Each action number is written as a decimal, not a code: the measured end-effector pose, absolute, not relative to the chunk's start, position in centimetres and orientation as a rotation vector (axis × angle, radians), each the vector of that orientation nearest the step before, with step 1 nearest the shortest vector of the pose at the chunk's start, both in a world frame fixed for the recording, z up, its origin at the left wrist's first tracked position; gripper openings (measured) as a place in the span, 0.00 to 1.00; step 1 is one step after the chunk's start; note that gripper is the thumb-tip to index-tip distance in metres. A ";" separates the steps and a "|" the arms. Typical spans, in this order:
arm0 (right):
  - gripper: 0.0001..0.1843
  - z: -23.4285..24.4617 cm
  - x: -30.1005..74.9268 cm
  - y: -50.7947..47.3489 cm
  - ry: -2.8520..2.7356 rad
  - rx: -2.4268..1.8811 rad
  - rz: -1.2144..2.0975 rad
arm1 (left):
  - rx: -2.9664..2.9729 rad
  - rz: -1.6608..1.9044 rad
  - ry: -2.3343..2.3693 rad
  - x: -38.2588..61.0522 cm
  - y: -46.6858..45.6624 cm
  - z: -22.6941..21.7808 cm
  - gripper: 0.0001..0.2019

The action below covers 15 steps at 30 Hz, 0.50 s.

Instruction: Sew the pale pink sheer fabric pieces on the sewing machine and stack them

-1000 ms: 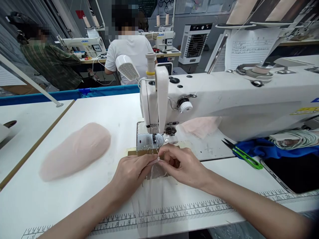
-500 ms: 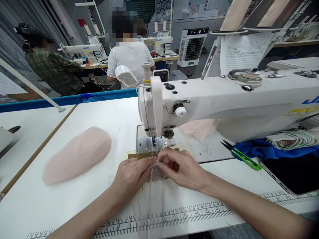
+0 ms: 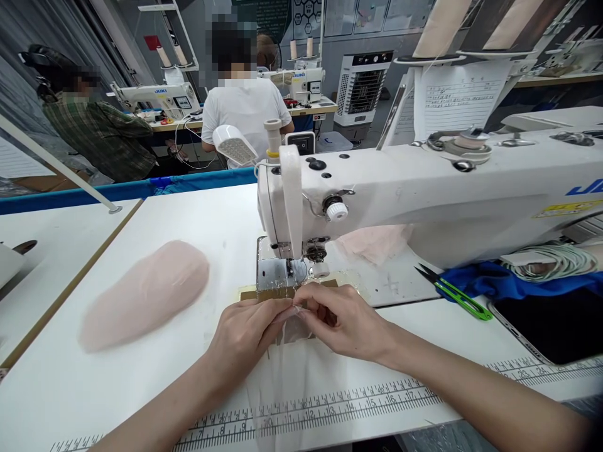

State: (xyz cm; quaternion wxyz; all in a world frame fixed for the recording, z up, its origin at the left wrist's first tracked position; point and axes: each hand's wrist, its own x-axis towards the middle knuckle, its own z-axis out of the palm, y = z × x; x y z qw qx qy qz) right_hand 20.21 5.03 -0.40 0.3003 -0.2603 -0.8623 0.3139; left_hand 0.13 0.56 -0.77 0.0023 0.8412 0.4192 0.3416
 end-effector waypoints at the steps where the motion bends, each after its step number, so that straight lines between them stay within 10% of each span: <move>1: 0.08 -0.4 20.2 5.0 -2.291 -0.680 0.812 | 2.639 1.061 1.333 0.1 0.5 -0.7 0.03; 15: 0.08 0.3 21.2 5.3 -2.295 -0.138 -0.291 | 2.394 1.062 1.278 0.7 0.0 -0.3 0.07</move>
